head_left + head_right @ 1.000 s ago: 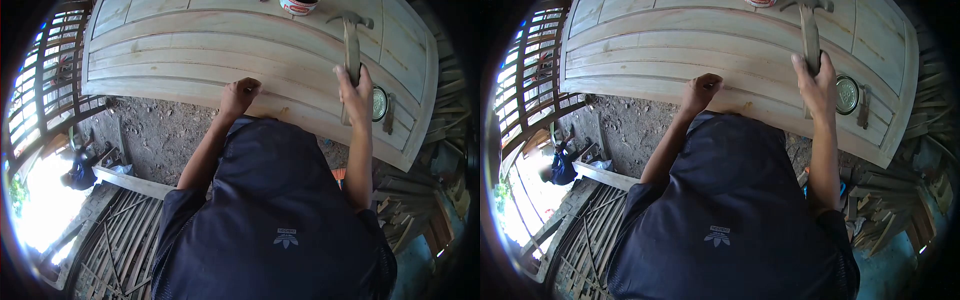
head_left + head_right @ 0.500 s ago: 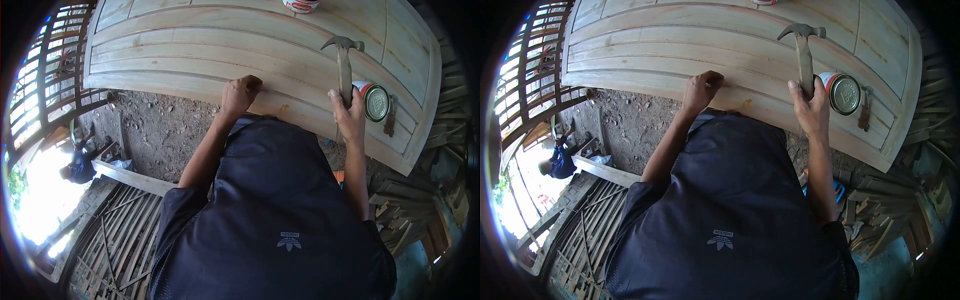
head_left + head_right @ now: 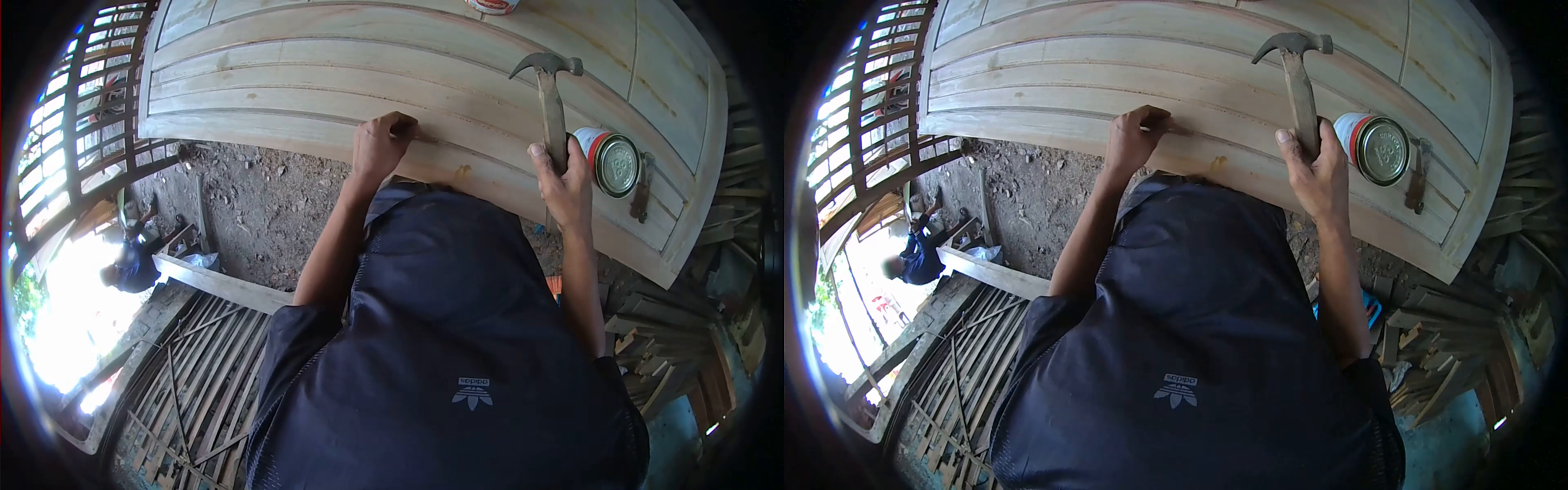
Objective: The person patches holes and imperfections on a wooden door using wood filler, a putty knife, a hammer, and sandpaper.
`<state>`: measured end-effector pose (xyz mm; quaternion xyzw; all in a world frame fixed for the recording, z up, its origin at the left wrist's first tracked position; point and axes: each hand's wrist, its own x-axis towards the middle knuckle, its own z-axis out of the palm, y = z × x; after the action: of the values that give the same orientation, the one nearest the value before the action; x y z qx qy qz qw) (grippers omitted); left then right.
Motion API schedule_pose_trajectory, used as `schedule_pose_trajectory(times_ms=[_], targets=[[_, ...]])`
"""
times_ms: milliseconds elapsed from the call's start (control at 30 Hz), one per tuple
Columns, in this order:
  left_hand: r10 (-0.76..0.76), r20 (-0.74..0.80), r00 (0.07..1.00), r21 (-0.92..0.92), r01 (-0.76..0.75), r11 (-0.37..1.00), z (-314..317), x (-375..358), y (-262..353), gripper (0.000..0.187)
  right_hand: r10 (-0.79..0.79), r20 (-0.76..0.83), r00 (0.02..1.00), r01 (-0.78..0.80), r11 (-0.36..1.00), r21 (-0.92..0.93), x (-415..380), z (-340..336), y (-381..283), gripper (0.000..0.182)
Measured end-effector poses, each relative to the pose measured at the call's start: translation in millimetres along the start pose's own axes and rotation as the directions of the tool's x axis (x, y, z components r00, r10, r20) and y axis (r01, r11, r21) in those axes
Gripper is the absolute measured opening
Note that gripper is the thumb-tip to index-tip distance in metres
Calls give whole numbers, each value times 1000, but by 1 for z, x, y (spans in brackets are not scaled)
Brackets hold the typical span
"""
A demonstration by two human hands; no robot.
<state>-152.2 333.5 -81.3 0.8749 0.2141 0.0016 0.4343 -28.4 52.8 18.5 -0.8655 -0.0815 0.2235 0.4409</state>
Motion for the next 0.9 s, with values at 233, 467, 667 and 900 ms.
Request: schedule_pose_trajectory(times_ms=[233, 467, 667, 900], targets=[[25, 38, 999, -14, -24, 1000, -1, 5, -6, 20, -24, 11, 1000, 23, 999, 31, -6, 6, 4, 32], [2, 37, 999, -4, -2, 1000, 1, 2, -3, 24, 0, 35, 999, -1, 1000, 17, -9, 6, 9, 33], [-15, 38, 999, 35, 14, 999, 3, -1, 0, 22, 22, 56, 998, -22, 1000, 9, -9, 4, 9, 35], [-25, 24, 999, 54, 24, 998, 4, -3, 0, 21, 42, 76, 996, -42, 999, -11, -9, 4, 9, 36]])
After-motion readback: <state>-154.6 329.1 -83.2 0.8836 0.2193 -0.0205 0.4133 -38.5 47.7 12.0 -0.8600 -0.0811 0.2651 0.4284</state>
